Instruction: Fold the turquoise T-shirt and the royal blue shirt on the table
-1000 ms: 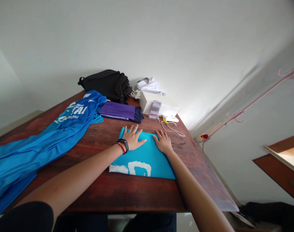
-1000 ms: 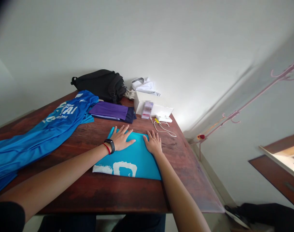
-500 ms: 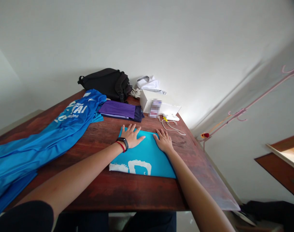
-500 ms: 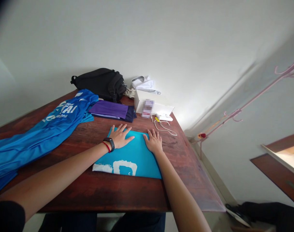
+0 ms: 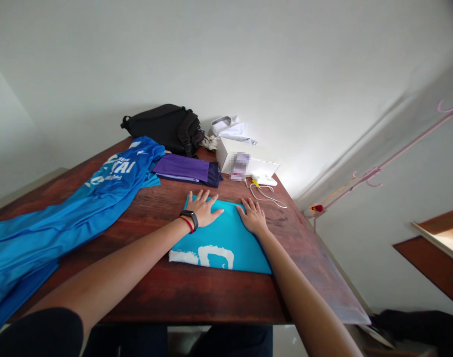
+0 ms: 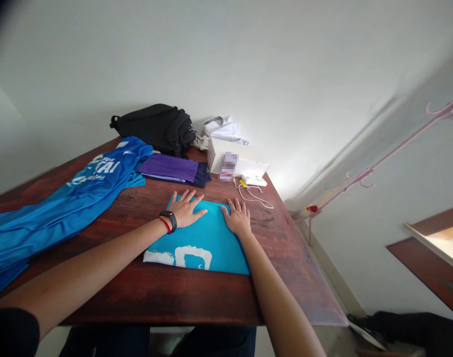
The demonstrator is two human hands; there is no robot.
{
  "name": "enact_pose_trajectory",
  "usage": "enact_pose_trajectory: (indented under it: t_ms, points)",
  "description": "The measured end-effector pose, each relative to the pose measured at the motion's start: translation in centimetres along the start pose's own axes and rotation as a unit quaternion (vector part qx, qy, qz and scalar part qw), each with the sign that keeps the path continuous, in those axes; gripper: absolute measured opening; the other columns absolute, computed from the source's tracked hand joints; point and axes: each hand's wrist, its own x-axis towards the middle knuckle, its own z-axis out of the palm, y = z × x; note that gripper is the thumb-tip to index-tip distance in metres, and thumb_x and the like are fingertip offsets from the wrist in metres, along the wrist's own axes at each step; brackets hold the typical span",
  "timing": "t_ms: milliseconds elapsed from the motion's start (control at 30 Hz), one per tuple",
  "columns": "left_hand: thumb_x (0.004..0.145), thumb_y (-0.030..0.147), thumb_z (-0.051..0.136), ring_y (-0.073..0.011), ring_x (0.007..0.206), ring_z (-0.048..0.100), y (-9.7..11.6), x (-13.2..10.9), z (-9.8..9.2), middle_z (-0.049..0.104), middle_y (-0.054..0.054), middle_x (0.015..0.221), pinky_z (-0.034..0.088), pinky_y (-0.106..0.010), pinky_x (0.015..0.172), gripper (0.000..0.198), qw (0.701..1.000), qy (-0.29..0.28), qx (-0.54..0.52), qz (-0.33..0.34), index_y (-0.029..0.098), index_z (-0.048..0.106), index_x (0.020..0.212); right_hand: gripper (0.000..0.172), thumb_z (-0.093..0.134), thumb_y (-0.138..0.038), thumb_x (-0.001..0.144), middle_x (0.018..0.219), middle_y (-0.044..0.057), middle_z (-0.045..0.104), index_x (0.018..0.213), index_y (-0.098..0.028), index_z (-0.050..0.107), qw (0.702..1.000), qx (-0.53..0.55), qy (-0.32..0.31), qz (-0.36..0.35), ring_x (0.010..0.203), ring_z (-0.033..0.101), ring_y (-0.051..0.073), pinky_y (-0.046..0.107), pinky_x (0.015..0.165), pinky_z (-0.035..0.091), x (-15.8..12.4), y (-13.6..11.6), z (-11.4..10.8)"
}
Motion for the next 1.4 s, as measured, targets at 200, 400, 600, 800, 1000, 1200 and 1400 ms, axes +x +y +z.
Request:
enact_pose_trajectory:
  t_ms: [200,400,600,800,1000,1200,1400]
  points:
    - [0.091,0.078,0.028,-0.036,0.15,0.023,0.05,-0.06,-0.11,0.031,-0.011,0.162,0.008,-0.067,0.117,0.078,1.0,-0.003,0.004,-0.003,0.032,0.039,0.153,0.07,0.017,-0.07,0.098,0.168,-0.002,0.012,0.159,-0.036,0.022,1.0,-0.009,-0.004,0.001,0.154,0.008,0.03,0.053,0.121,0.014,-0.15,-0.12,-0.12]
    - [0.091,0.077,0.029,-0.0366,0.149,0.023,0.04,-0.07,-0.09,0.031,-0.011,0.162,0.008,-0.067,0.117,0.078,1.0,-0.001,0.001,-0.001,0.031,0.039,0.153,0.069,0.018,-0.07,0.098,0.168,-0.003,0.012,0.159,-0.037,0.022,1.0,-0.003,-0.005,0.003,0.154,0.008,0.03,0.053,0.121,0.014,-0.1,-0.04,-0.09]
    - [0.091,0.078,0.028,-0.0363,0.15,0.023,0.06,-0.07,-0.16,0.03,-0.009,0.163,0.007,-0.066,0.117,0.077,1.0,-0.005,0.0,-0.006,0.033,0.04,0.153,0.069,0.02,-0.07,0.098,0.168,-0.003,0.013,0.159,-0.037,0.023,1.0,0.006,-0.001,0.002,0.154,0.008,0.031,0.054,0.121,0.013,0.0,0.02,0.02]
    - [0.092,0.076,0.029,-0.0387,0.149,0.024,0.09,-0.09,-0.16,0.031,-0.011,0.162,0.009,-0.067,0.116,0.077,1.0,0.0,0.006,0.002,0.03,0.041,0.152,0.069,0.02,-0.071,0.098,0.168,-0.003,0.013,0.158,-0.037,0.024,1.0,0.012,0.003,0.001,0.154,0.008,0.032,0.055,0.121,0.014,-0.03,0.06,0.05]
    - [0.092,0.075,0.03,-0.0369,0.149,0.024,0.09,-0.07,-0.09,0.031,-0.011,0.162,0.009,-0.067,0.116,0.076,1.0,0.002,0.006,0.001,0.03,0.041,0.152,0.069,0.02,-0.07,0.098,0.168,-0.003,0.015,0.158,-0.037,0.025,1.0,0.009,0.01,0.001,0.154,0.009,0.032,0.055,0.121,0.015,-0.05,0.05,0.15]
    - [0.091,0.075,0.031,-0.0362,0.15,0.023,0.21,-0.17,-0.35,0.031,-0.01,0.162,0.008,-0.066,0.117,0.075,1.0,-0.004,0.005,-0.003,0.031,0.041,0.151,0.068,0.021,-0.07,0.098,0.167,-0.003,0.016,0.158,-0.037,0.026,1.0,0.011,0.013,-0.001,0.153,0.01,0.031,0.054,0.121,0.014,-0.12,0.03,0.11]
    - [0.092,0.075,0.032,-0.0372,0.149,0.023,0.2,-0.16,-0.34,0.031,-0.01,0.162,0.008,-0.067,0.117,0.075,1.0,-0.003,0.004,-0.001,0.03,0.041,0.152,0.069,0.02,-0.07,0.098,0.168,-0.003,0.015,0.158,-0.037,0.025,1.0,0.004,0.008,0.001,0.153,0.01,0.032,0.054,0.121,0.014,-0.14,-0.02,0.05]
